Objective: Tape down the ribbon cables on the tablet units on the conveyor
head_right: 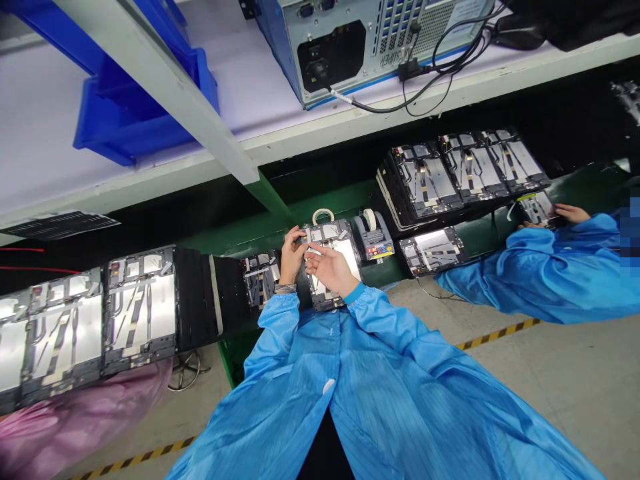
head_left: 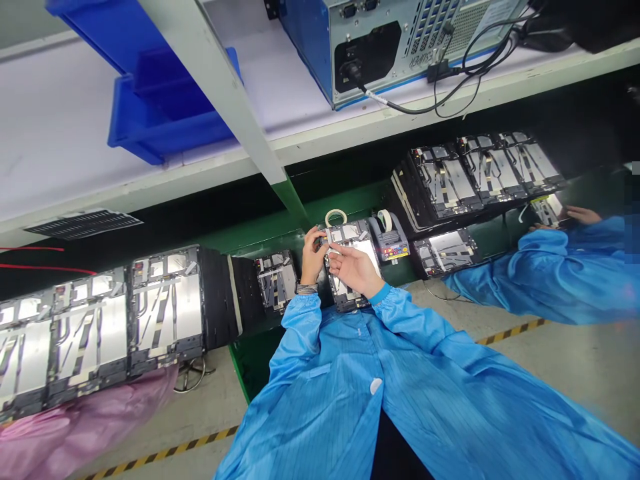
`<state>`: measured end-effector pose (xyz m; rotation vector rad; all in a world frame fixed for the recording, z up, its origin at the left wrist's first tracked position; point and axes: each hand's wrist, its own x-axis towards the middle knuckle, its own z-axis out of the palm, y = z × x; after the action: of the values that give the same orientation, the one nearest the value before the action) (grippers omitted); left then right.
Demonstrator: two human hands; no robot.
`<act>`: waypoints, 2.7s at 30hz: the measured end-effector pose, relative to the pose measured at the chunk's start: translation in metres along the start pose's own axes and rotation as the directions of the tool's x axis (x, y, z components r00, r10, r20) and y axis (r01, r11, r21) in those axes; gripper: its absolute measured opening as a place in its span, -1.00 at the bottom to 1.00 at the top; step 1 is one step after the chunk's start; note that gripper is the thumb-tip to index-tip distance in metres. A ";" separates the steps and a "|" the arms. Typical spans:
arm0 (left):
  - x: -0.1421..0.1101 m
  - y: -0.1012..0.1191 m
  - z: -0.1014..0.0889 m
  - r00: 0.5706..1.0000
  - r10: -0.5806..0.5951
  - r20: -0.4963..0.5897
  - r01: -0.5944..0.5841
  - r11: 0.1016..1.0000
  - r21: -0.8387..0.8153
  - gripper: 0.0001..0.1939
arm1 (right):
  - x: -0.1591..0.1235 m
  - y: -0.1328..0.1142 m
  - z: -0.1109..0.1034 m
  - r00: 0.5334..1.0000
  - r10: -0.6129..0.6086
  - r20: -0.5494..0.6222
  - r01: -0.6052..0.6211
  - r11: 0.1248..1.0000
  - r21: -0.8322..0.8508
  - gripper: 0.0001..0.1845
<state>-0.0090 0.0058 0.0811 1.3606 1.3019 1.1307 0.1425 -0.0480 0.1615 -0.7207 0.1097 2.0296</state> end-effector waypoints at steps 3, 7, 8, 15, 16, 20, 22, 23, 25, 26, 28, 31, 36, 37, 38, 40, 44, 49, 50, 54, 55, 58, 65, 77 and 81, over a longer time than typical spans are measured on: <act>0.000 0.001 -0.001 1.000 0.002 0.009 -0.002 1.000 0.027 -0.80 | 0.000 0.000 0.001 1.000 -0.003 -0.006 0.003 1.000 0.002 -0.74; 0.000 0.004 -0.003 0.999 0.011 0.033 -0.013 0.998 0.069 -0.82 | 0.001 -0.001 0.003 1.000 -0.005 -0.010 0.005 1.000 0.002 -0.74; 0.000 0.005 -0.004 0.999 0.015 0.041 -0.018 0.996 0.084 -0.82 | 0.001 -0.002 0.003 1.000 -0.004 -0.013 0.004 1.000 0.004 -0.74; 0.001 0.008 -0.008 0.995 0.034 0.090 -0.045 0.991 0.124 -0.83 | -0.006 -0.007 -0.003 0.994 0.052 -0.099 -0.069 0.980 -0.187 -0.74; 0.001 0.007 -0.008 0.995 0.031 0.093 -0.043 0.992 0.122 -0.82 | -0.008 -0.009 -0.005 0.994 0.008 -0.113 -0.044 0.948 -0.315 -0.73; 0.001 0.007 -0.007 0.994 0.032 0.101 -0.044 0.992 0.117 -0.82 | -0.010 -0.025 -0.007 0.898 -0.417 0.139 0.300 0.349 -0.888 -0.61; 0.001 0.006 -0.007 0.995 0.035 0.097 -0.047 0.992 0.115 -0.83 | -0.003 -0.036 -0.005 0.839 -0.416 0.349 0.346 -0.086 -0.934 -0.57; 0.001 0.006 -0.007 0.995 0.034 0.095 -0.045 0.992 0.114 -0.83 | 0.002 -0.041 -0.004 0.840 -0.361 0.406 0.333 -0.247 -0.910 -0.56; 0.002 0.006 -0.008 0.995 0.024 0.093 -0.034 0.994 0.108 -0.83 | 0.010 -0.048 -0.002 0.867 -0.248 0.433 0.291 -0.454 -0.842 -0.52; 0.002 0.005 -0.009 0.995 0.017 0.098 -0.028 0.994 0.104 -0.83 | 0.014 -0.051 -0.003 0.880 -0.205 0.428 0.274 -0.516 -0.811 -0.51; 0.003 0.005 -0.011 0.994 0.009 0.112 -0.020 0.995 0.096 -0.83 | 0.018 -0.054 -0.005 0.891 -0.153 0.427 0.265 -0.589 -0.764 -0.50; 0.005 0.006 -0.012 0.991 0.001 0.132 -0.013 0.996 0.087 -0.84 | 0.020 -0.057 -0.008 0.886 -0.112 0.449 0.304 -0.591 -0.747 -0.54; 0.009 0.010 -0.014 0.991 -0.003 0.136 -0.007 0.997 0.075 -0.85 | 0.021 -0.069 0.000 0.865 -0.083 0.495 0.411 -0.449 -0.794 -0.70; 0.010 0.011 -0.015 0.990 -0.001 0.142 -0.011 0.997 0.080 -0.85 | 0.020 -0.073 0.002 0.865 -0.086 0.494 0.416 -0.429 -0.802 -0.73; 0.011 0.012 -0.016 0.988 -0.001 0.154 -0.013 0.996 0.088 -0.85 | 0.017 -0.077 0.002 0.865 -0.102 0.491 0.414 -0.408 -0.813 -0.74; 0.014 0.016 -0.019 0.982 -0.010 0.188 -0.012 0.993 0.116 -0.84 | 0.008 -0.086 -0.003 0.852 -0.210 0.481 0.393 -0.351 -0.850 -0.76; 0.024 0.024 -0.027 0.966 0.009 0.260 -0.061 0.979 0.194 -0.81 | -0.019 -0.102 -0.054 0.690 -0.669 0.275 0.320 -0.059 -0.946 -0.64; 0.036 0.027 -0.030 0.958 0.044 0.282 -0.104 0.974 0.202 -0.72 | -0.049 -0.099 -0.154 0.346 -0.875 -0.338 0.164 0.411 -0.897 -0.61; 0.033 0.025 -0.028 0.968 0.037 0.249 -0.084 0.980 0.183 -0.65 | -0.055 -0.094 -0.167 0.318 -0.862 -0.395 0.133 0.453 -0.881 -0.61; -0.017 0.013 -0.022 0.993 -0.120 -0.024 0.121 0.990 0.076 -0.41 | -0.075 -0.064 -0.174 0.427 -0.842 -0.329 0.136 0.419 -0.898 -0.55; -0.038 0.010 -0.020 0.983 -0.173 -0.062 0.177 0.981 0.075 -0.39 | -0.078 -0.056 -0.167 0.504 -0.831 -0.235 0.164 0.360 -0.919 -0.54; -0.099 0.010 -0.012 0.966 -0.260 -0.004 0.258 0.958 0.124 -0.38 | -0.082 -0.033 -0.140 0.708 -0.702 0.078 0.263 0.159 -0.952 -0.51; -0.144 0.033 0.005 0.956 -0.289 -0.055 0.294 0.944 0.153 -0.44 | -0.075 -0.018 -0.131 0.765 -0.615 0.192 0.208 -0.046 -0.977 -0.26; -0.064 0.009 -0.013 0.916 -0.295 -0.272 0.285 0.956 -0.074 -0.62 | -0.023 -0.027 -0.027 0.712 -0.526 0.465 0.165 -0.518 -0.839 0.08; -0.057 0.015 -0.004 0.927 -0.241 -0.287 0.226 0.971 -0.083 -0.73 | 0.015 -0.023 -0.004 0.784 -0.430 0.447 0.124 -0.597 -0.792 0.08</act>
<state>-0.0114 -0.0513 0.0951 0.9933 1.5931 1.2209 0.1572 -0.0255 0.1547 -1.7012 -2.0016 0.6247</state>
